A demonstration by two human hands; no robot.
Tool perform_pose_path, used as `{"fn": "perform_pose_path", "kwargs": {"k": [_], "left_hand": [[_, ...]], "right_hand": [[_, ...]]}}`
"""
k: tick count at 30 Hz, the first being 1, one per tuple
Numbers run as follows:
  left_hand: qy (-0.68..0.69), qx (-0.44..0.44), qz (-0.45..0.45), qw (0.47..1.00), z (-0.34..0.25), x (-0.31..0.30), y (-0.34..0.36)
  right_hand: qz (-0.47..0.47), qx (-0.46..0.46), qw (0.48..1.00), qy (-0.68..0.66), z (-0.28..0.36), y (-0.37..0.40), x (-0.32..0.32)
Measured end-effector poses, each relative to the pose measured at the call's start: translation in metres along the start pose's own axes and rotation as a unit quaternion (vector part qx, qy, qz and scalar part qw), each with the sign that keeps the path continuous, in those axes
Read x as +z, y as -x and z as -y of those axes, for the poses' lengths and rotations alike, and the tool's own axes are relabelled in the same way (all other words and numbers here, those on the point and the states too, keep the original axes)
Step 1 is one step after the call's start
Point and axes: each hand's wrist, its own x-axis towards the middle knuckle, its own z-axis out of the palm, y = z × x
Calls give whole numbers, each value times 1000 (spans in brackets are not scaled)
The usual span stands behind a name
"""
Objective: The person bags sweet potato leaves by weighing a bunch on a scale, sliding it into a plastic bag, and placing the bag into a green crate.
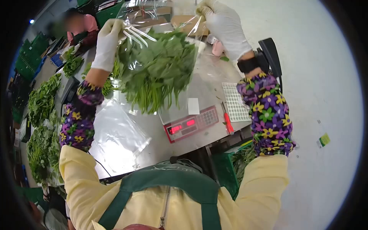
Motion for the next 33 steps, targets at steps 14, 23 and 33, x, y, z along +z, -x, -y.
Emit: {"fn": "perform_pose_path", "kwargs": {"k": [14, 23, 33], "left_hand": [[-215, 184, 303, 910, 173, 32, 305], [-214, 113, 221, 945, 135, 16, 319], [64, -626, 143, 764, 121, 38, 313]], "right_hand": [[222, 24, 951, 212, -108, 249, -6], [235, 26, 910, 341, -134, 258, 146], [168, 90, 960, 203, -123, 248, 117]]}}
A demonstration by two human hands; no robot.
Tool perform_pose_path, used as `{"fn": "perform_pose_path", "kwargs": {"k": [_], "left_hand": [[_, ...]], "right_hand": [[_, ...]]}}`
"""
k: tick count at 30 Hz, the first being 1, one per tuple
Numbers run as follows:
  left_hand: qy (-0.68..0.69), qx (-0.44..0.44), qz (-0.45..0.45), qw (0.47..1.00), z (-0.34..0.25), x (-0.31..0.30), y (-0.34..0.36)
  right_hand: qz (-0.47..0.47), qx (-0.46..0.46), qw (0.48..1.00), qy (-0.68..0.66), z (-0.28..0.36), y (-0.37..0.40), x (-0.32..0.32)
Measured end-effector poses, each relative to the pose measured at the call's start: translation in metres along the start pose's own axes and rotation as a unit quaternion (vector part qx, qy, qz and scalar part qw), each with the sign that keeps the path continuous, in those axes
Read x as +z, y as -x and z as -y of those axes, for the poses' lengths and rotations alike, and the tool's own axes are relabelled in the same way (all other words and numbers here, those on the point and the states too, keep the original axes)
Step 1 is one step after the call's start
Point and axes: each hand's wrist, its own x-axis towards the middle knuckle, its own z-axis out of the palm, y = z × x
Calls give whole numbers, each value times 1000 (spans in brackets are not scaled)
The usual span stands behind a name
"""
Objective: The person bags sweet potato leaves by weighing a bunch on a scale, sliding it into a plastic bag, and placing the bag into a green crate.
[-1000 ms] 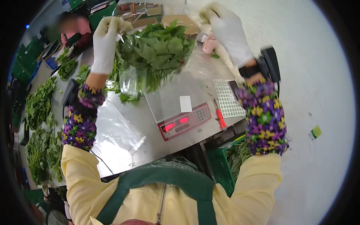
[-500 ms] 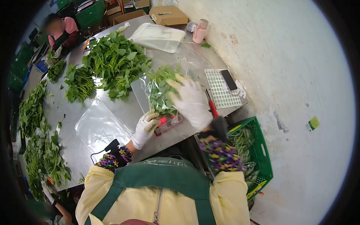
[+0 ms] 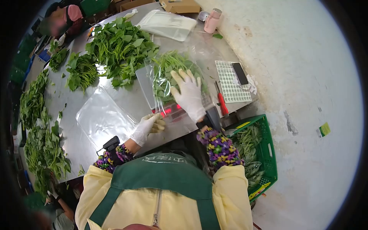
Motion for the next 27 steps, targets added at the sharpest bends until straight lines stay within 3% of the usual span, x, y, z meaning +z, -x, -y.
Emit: {"fn": "perform_pose_path", "kwargs": {"k": [2, 4, 6, 8, 10, 16, 21, 27], "left_hand": [[0, 41, -14, 999, 6, -2, -5], [21, 29, -28, 999, 5, 2, 2], [41, 15, -43, 998, 7, 6, 3], [108, 13, -5, 994, 12, 7, -1], [91, 6, 14, 996, 15, 3, -7], [21, 38, 1, 999, 26, -9, -14], [176, 40, 72, 981, 32, -15, -15], [226, 13, 112, 968, 28, -18, -23]], "right_hand": [[-82, -11, 989, -124, 3, 22, -22], [-62, -2, 980, -189, -2, 53, -19], [-10, -15, 981, -195, 15, 75, -28], [42, -25, 978, -205, 26, 86, -25], [82, -16, 978, -192, 33, 94, -15], [73, 37, 961, -263, 49, 89, -6], [107, 71, 957, -260, 65, 86, 2], [100, 42, 972, -208, 74, 85, 29]]}}
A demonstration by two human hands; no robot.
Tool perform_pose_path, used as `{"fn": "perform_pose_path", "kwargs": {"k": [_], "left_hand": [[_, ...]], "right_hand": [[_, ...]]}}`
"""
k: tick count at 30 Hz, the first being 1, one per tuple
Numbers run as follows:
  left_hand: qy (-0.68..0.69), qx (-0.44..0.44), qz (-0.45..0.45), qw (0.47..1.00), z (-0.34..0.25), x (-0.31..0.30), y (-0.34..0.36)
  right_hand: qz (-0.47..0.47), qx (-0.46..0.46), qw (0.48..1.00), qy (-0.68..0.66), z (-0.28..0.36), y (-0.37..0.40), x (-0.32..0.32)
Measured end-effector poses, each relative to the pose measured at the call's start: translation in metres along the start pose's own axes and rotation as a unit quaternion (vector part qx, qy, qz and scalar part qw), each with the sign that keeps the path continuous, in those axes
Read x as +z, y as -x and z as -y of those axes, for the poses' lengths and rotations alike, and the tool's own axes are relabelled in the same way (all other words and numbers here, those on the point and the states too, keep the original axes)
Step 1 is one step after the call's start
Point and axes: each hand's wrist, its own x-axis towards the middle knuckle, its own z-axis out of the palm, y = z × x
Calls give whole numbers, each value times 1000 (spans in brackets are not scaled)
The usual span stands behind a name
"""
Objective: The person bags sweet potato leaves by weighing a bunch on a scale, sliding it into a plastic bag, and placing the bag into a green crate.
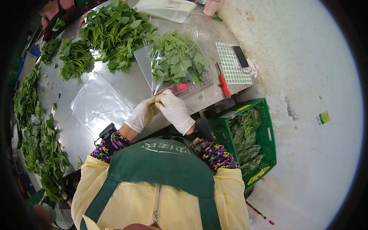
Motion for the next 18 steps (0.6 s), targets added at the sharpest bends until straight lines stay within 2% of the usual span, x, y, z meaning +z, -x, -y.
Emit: {"fn": "perform_pose_path", "kwargs": {"k": [3, 6, 9, 11, 13, 14, 15, 16, 17, 18], "left_hand": [[23, 2, 55, 998, -2, -2, -1], [3, -7, 10, 1000, -4, 2, 0], [3, 1, 58, 998, 1, -15, -18], [-14, -9, 31, 999, -1, 1, -6], [-39, -21, 7, 999, -13, 15, 13], [-57, -23, 11, 998, -20, 16, 18], [-74, -23, 17, 997, -26, 15, 19], [-81, -26, 18, 996, -26, 2, 19], [-135, -13, -38, 990, -32, -2, 25], [-185, 4, -95, 978, -40, 0, 29]], "right_hand": [[13, 23, 999, 37, 9, 1, 9], [-3, 20, 994, 105, 11, 1, 12], [-1, -25, 988, 152, 6, 2, 15], [-13, -21, 988, 151, 3, 9, 13], [-13, -132, 972, 191, -10, 56, -13], [-32, -91, 974, 207, -32, 102, -16], [47, 41, 975, 214, -51, 156, -23], [216, 94, 923, 306, -96, 230, -23], [262, 500, 787, 249, -49, 235, -41], [-87, 346, 923, 140, -132, 361, -16]]}}
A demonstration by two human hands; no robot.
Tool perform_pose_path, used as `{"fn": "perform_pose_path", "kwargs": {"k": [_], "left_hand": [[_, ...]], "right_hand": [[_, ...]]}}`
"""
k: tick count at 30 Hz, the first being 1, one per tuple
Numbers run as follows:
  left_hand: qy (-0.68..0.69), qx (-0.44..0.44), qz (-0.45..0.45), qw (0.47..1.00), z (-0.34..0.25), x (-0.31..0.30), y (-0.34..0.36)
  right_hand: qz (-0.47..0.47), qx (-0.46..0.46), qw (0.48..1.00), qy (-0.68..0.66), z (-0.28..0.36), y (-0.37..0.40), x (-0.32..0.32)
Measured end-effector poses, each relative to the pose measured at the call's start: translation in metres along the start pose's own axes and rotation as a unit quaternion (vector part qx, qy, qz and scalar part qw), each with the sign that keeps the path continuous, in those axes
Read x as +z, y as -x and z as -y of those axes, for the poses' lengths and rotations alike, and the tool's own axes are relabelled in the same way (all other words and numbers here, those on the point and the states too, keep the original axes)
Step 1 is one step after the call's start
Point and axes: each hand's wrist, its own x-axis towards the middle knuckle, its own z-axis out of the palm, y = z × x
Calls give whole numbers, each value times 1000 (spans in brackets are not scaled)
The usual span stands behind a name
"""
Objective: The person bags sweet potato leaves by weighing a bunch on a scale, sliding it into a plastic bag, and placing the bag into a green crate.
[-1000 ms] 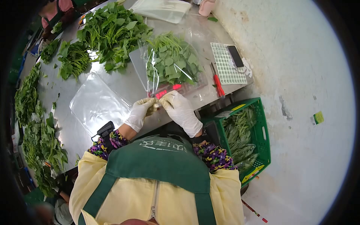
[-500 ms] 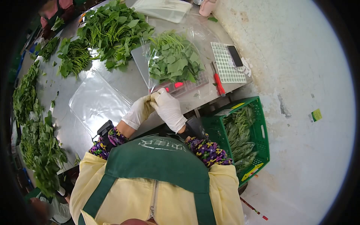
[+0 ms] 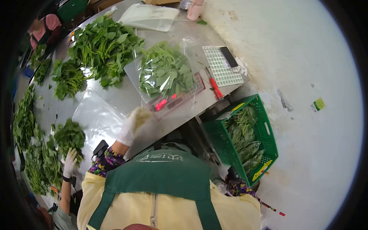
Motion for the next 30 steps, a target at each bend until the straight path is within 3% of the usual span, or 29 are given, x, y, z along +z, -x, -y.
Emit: {"fn": "perform_pose_path", "kwargs": {"k": [1, 2, 3, 4, 5, 6, 7, 8, 10, 13, 15, 18, 19, 20, 21, 24, 25, 26, 30], "left_hand": [[-71, 118, -62, 989, -7, -3, 0], [-142, 230, -123, 955, -14, -7, 2], [-224, 373, -105, 894, -31, -10, -2], [-296, 505, -82, 807, -51, -8, -10], [-298, 503, -72, 808, -68, 0, -17], [-447, 571, -40, 687, -87, 11, -26], [-575, 620, -10, 534, -99, 20, -33], [-574, 624, -5, 530, -101, 28, -42], [-678, 608, 143, 388, -96, 39, -62], [-717, 584, 168, 342, -83, 41, -67], [-718, 584, 167, 339, -82, 41, -61], [-716, 548, 157, 404, -84, 42, -38], [-719, 546, 162, 399, -83, 45, -26], [-698, 553, 142, 433, -81, 51, -15], [-676, 558, 122, 467, -78, 58, -6], [-682, 537, 102, 485, -76, 84, 3], [-687, 529, 92, 489, -76, 94, 3], [-683, 529, 91, 495, -76, 103, -1], [-709, 556, 81, 426, -70, 132, -28]], "right_hand": [[94, -34, 990, 102, -128, 19, 40], [183, -89, 958, 201, -103, 8, 9], [259, -153, 914, 274, -57, -8, -30], [238, -140, 921, 274, 0, -44, -58], [215, -125, 929, 276, 46, -87, -70], [-23, -185, 975, 122, 66, -118, -68], [-137, -226, 956, 125, 104, -152, -78], [-194, -316, 924, 89, 146, -175, -99], [-226, -384, 881, 157, 190, -208, -118], [-212, -457, 844, 183, 214, -238, -121], [-212, -437, 863, 141, 215, -246, -117], [-186, -380, 906, 30, 211, -243, -116], [-157, -339, 927, -40, 211, -234, -116], [-143, -319, 937, -20, 214, -223, -119], [-151, -331, 925, -109, 222, -207, -117], [-7, -334, 927, -168, 240, -166, -85], [114, -230, 936, -241, 257, -150, -82], [126, -276, 920, -248, 254, -150, -59], [82, -175, 903, -384, 267, -163, -15]]}}
